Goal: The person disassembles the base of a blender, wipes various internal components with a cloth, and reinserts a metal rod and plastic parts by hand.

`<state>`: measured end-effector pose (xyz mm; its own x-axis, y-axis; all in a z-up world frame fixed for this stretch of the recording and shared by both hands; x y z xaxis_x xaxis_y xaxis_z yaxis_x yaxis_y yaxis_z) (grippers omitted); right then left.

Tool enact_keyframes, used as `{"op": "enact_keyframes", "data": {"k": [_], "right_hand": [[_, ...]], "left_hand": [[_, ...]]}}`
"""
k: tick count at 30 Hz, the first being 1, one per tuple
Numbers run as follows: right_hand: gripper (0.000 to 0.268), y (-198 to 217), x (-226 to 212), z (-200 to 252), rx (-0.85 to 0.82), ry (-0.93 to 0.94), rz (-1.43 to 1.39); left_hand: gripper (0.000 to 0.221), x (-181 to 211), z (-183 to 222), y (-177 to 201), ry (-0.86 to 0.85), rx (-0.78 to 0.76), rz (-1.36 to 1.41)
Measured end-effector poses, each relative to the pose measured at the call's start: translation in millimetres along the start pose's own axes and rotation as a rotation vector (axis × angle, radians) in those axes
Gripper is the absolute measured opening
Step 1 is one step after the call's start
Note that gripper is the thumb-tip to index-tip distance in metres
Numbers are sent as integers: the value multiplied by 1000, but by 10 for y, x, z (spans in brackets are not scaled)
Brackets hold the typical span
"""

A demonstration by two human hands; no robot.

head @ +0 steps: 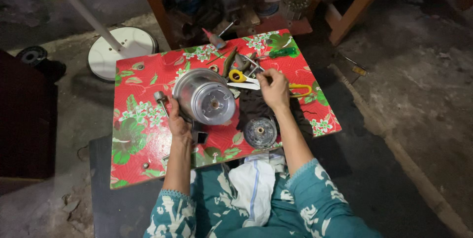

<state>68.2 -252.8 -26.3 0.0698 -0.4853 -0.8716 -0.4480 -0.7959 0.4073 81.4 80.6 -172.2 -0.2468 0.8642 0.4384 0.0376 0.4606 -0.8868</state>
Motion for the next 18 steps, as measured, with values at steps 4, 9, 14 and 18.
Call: {"op": "enact_keyframes", "data": {"k": [4,9,14,18], "right_hand": [[27,-276,-112,123,-98,254,196],[26,-397,-84,180,-192,168,240],[22,-366,-131,270,-152,209,280],[20,-372,-154,290,-143,260,267]], "left_hand": [[44,-39,-126,210,-53,-8,10],[48,-58,-125,134,1,-4,-46],[54,-13,27,-70,25,12,-63],[58,-19,93,-206,-36,19,-82]]}}
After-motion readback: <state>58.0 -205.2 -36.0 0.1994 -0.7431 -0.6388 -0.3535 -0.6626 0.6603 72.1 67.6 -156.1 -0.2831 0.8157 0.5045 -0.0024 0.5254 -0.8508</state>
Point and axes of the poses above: each hand's wrist, its own z-axis away from the middle knuckle, its own y-axis out of the back of the hand, x = y × z, the point moved 7 cm from there along -z, towards the middle knuckle, and after that the axes turned 11 degrees about -y, right-handed, at the moved point
